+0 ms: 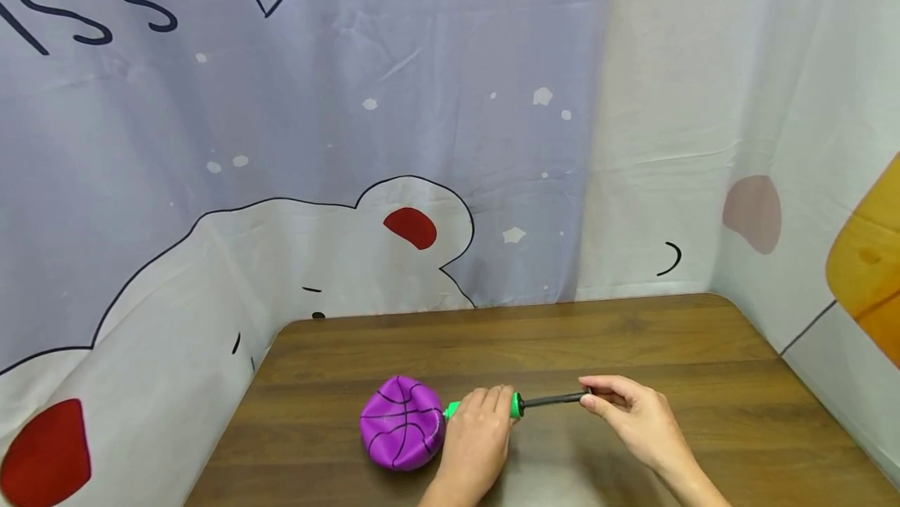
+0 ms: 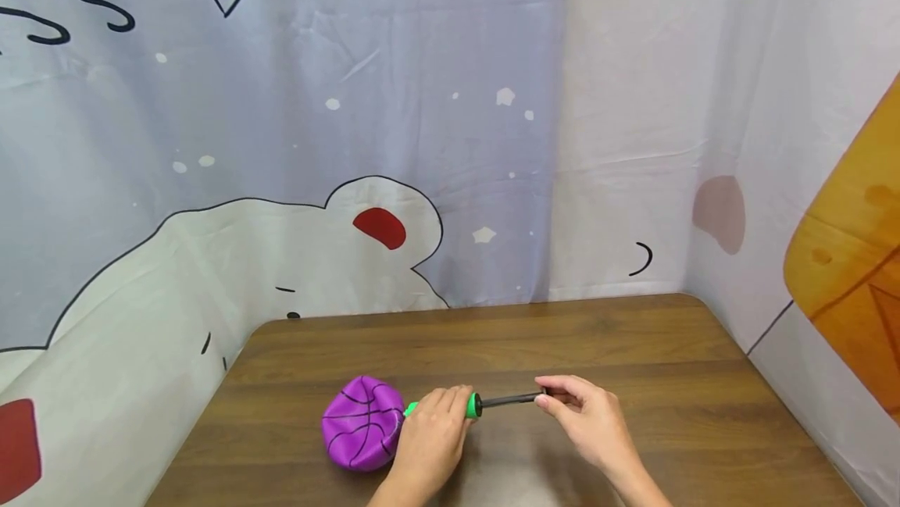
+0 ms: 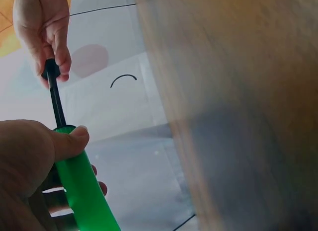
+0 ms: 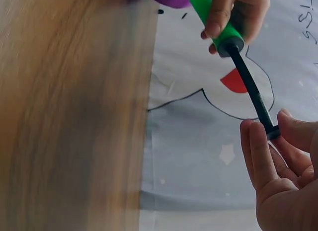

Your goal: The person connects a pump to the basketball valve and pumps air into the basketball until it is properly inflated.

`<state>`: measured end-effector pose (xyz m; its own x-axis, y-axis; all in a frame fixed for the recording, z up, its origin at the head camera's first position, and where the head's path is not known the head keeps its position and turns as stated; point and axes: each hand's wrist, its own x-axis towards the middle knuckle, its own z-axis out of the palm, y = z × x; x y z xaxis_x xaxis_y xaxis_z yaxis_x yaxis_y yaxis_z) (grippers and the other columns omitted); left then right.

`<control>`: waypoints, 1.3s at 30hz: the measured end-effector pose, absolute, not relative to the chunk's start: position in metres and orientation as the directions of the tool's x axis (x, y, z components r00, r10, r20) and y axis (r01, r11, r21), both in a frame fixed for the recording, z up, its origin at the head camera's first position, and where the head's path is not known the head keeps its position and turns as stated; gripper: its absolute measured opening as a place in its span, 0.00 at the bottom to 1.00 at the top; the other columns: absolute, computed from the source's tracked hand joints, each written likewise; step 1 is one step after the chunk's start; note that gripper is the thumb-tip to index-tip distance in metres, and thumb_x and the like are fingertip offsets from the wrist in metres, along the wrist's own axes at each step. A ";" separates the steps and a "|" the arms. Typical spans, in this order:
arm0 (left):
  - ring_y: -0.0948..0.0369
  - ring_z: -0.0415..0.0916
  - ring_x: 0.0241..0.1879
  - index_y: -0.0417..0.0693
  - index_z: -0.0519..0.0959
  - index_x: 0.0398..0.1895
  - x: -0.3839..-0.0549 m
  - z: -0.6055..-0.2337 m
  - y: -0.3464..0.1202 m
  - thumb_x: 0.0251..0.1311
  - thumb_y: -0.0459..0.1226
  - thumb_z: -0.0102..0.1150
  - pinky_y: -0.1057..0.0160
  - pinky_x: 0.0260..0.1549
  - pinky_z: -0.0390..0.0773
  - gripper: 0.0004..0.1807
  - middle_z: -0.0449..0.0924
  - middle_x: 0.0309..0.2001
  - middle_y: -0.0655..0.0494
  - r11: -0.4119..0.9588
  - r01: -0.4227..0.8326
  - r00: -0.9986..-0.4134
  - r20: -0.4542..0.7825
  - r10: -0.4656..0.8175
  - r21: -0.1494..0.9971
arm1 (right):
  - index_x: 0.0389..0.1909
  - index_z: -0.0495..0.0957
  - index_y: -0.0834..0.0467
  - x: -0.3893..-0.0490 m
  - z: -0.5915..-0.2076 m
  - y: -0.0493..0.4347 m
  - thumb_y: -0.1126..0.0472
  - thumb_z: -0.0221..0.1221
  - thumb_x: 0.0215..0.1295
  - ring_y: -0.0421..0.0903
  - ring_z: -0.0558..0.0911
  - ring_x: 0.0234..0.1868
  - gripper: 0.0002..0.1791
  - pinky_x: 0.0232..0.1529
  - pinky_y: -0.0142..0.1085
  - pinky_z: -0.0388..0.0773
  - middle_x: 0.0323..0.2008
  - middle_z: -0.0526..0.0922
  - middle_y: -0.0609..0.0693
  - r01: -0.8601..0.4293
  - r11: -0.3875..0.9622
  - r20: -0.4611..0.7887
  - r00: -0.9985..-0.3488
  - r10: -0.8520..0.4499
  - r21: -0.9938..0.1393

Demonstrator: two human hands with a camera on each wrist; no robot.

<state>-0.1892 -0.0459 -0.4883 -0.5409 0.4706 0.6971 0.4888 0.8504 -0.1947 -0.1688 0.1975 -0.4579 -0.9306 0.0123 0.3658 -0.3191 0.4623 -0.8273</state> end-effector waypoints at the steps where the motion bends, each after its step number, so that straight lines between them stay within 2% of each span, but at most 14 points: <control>1: 0.60 0.83 0.40 0.46 0.82 0.47 -0.189 -0.489 -0.046 0.45 0.44 0.78 0.61 0.49 0.84 0.25 0.87 0.42 0.56 0.849 0.490 -0.539 0.697 0.473 -0.197 | 0.46 0.86 0.54 -0.169 -0.459 0.194 0.61 0.71 0.60 0.33 0.86 0.36 0.13 0.37 0.28 0.84 0.38 0.89 0.47 -0.327 0.457 0.372 -0.928 0.009 -0.827; 9: 0.60 0.83 0.41 0.45 0.82 0.46 -0.187 -0.488 -0.042 0.47 0.45 0.77 0.61 0.50 0.84 0.24 0.87 0.42 0.55 0.855 0.469 -0.535 0.700 0.473 -0.219 | 0.43 0.87 0.54 -0.174 -0.466 0.165 0.65 0.71 0.57 0.33 0.85 0.37 0.12 0.38 0.29 0.85 0.40 0.89 0.47 -0.367 0.408 0.399 -0.917 -0.008 -0.836; 17: 0.60 0.83 0.38 0.45 0.82 0.45 -0.186 -0.490 -0.041 0.43 0.35 0.72 0.62 0.48 0.84 0.21 0.87 0.41 0.55 0.850 0.474 -0.523 0.702 0.482 -0.230 | 0.42 0.87 0.57 -0.178 -0.476 0.139 0.68 0.72 0.54 0.34 0.85 0.36 0.13 0.38 0.29 0.85 0.40 0.89 0.49 -0.359 0.378 0.385 -0.923 -0.007 -0.854; 21: 0.60 0.83 0.38 0.45 0.82 0.45 -0.186 -0.489 -0.042 0.44 0.36 0.72 0.62 0.48 0.84 0.20 0.87 0.41 0.55 0.849 0.476 -0.529 0.696 0.486 -0.231 | 0.42 0.87 0.57 -0.179 -0.478 0.136 0.68 0.72 0.54 0.33 0.85 0.36 0.13 0.38 0.29 0.85 0.40 0.89 0.52 -0.350 0.372 0.372 -0.928 -0.012 -0.860; 27: 0.64 0.83 0.38 0.49 0.83 0.46 -0.185 -0.486 -0.045 0.42 0.44 0.81 0.67 0.42 0.84 0.25 0.87 0.42 0.58 0.856 0.490 -0.560 0.694 0.452 -0.163 | 0.43 0.87 0.56 -0.178 -0.475 0.141 0.67 0.72 0.55 0.34 0.85 0.36 0.13 0.38 0.30 0.86 0.39 0.88 0.49 -0.394 0.346 0.404 -0.914 -0.046 -0.852; 33: 0.65 0.82 0.38 0.52 0.82 0.45 -0.186 -0.485 -0.050 0.46 0.46 0.78 0.68 0.40 0.83 0.22 0.87 0.41 0.61 0.850 0.515 -0.566 0.701 0.434 -0.111 | 0.44 0.87 0.53 -0.175 -0.467 0.159 0.65 0.72 0.57 0.34 0.84 0.37 0.13 0.38 0.29 0.85 0.38 0.87 0.45 -0.460 0.394 0.481 -0.875 -0.051 -0.795; 39: 0.65 0.82 0.39 0.53 0.82 0.45 -0.188 -0.485 -0.052 0.46 0.46 0.77 0.68 0.40 0.83 0.22 0.87 0.41 0.62 0.853 0.510 -0.563 0.706 0.429 -0.112 | 0.46 0.87 0.52 -0.170 -0.457 0.193 0.63 0.71 0.59 0.33 0.85 0.37 0.13 0.38 0.25 0.83 0.39 0.88 0.45 -0.409 0.466 0.464 -0.886 0.003 -0.785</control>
